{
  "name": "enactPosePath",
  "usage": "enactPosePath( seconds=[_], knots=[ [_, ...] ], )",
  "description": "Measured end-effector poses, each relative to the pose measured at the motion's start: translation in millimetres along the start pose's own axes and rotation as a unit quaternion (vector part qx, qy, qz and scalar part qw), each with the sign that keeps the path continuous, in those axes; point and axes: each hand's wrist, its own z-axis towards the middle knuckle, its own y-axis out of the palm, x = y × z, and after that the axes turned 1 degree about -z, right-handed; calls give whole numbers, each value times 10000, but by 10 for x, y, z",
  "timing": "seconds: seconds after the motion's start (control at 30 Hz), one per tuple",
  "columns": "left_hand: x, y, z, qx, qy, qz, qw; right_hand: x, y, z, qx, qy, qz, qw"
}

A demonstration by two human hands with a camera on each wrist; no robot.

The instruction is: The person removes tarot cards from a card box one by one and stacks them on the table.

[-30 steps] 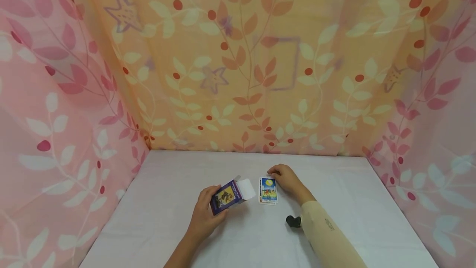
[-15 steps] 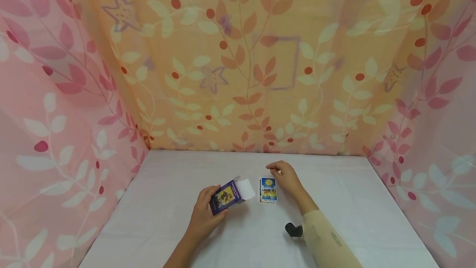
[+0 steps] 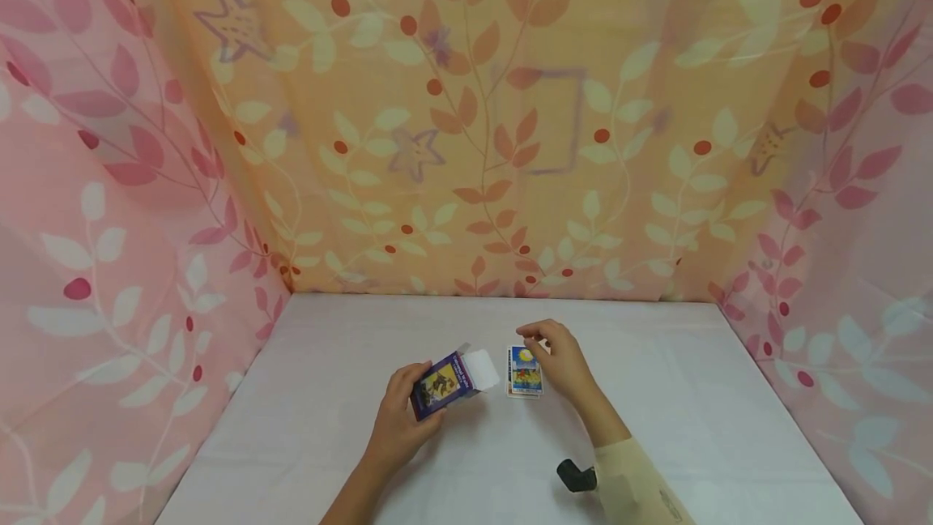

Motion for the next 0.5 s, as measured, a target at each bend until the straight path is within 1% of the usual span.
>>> enactPosePath(
  seconds=[0.1, 0.33, 0.5],
  knots=[
    [-10, 2, -4, -7, 24, 38, 10000, -65, -6, -72, 29, 49, 60, 10000],
    [-18, 0, -8, 1, 129, 159, 9998, -172, 6, -208, 72, -116, 347, 9993],
    [-10, -2, -4, -9, 67, 79, 9999, -212, 39, -285, 127, -150, 460, 9987]
  ],
)
